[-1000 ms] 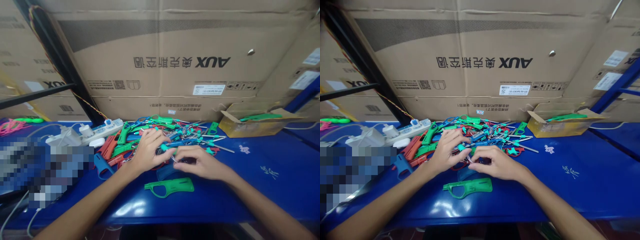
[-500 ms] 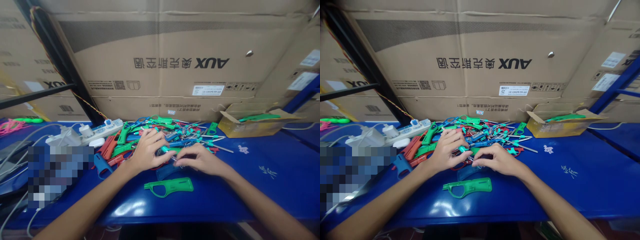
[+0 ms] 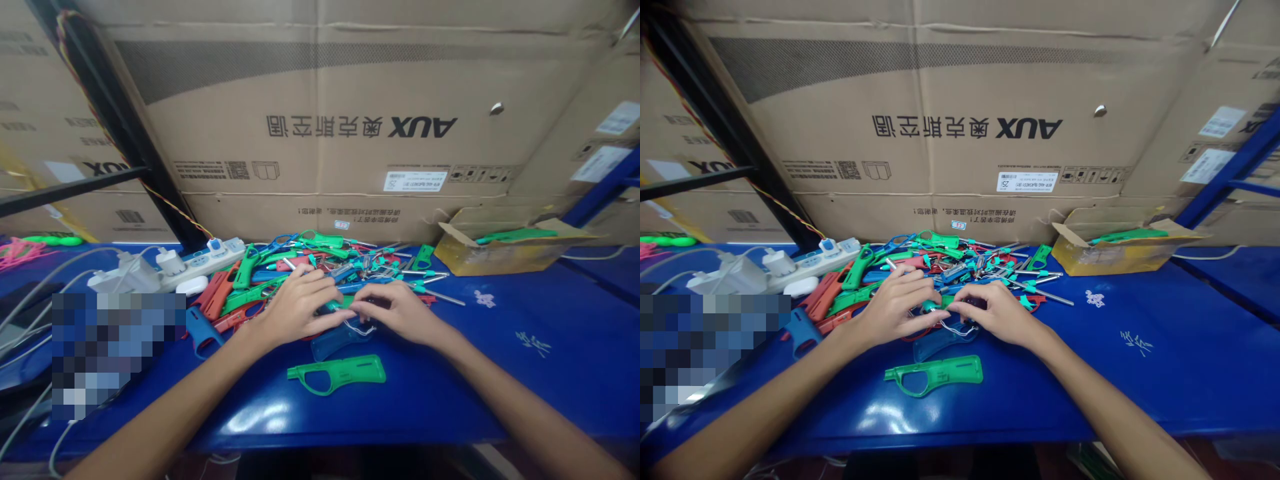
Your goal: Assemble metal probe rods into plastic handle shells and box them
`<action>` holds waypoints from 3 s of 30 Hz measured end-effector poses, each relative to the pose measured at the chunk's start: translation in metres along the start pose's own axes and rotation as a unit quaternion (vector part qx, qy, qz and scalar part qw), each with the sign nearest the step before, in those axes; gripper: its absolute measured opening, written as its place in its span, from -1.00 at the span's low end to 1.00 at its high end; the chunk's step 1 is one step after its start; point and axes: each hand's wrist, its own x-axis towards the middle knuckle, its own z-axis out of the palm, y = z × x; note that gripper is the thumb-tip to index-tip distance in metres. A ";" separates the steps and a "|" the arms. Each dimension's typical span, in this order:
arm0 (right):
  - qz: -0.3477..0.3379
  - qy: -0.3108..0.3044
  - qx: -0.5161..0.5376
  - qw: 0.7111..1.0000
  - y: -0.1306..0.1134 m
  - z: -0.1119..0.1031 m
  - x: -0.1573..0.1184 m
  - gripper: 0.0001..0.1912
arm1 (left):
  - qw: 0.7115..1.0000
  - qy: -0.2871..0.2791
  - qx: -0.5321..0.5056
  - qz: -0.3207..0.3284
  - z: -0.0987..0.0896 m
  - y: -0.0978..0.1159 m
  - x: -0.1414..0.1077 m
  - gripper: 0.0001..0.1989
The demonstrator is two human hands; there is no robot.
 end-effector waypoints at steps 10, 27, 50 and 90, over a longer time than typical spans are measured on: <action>0.065 -0.036 0.114 0.991 0.002 0.000 0.001 -0.69 | 0.999 0.026 0.019 0.006 0.001 0.001 0.002 -0.75; 0.086 -0.198 0.031 0.976 0.003 -0.005 -0.005 -0.48 | 0.986 0.148 0.047 -0.056 -0.009 -0.006 0.002 -0.80; 0.208 -0.159 -0.250 0.932 0.014 -0.032 -0.006 -0.76 | 0.992 0.115 0.027 -0.038 0.001 -0.004 0.001 -0.80; -0.061 -0.111 -0.036 0.991 0.006 -0.012 -0.007 -0.74 | 0.968 -0.206 -0.067 -0.127 -0.009 -0.008 0.000 -0.65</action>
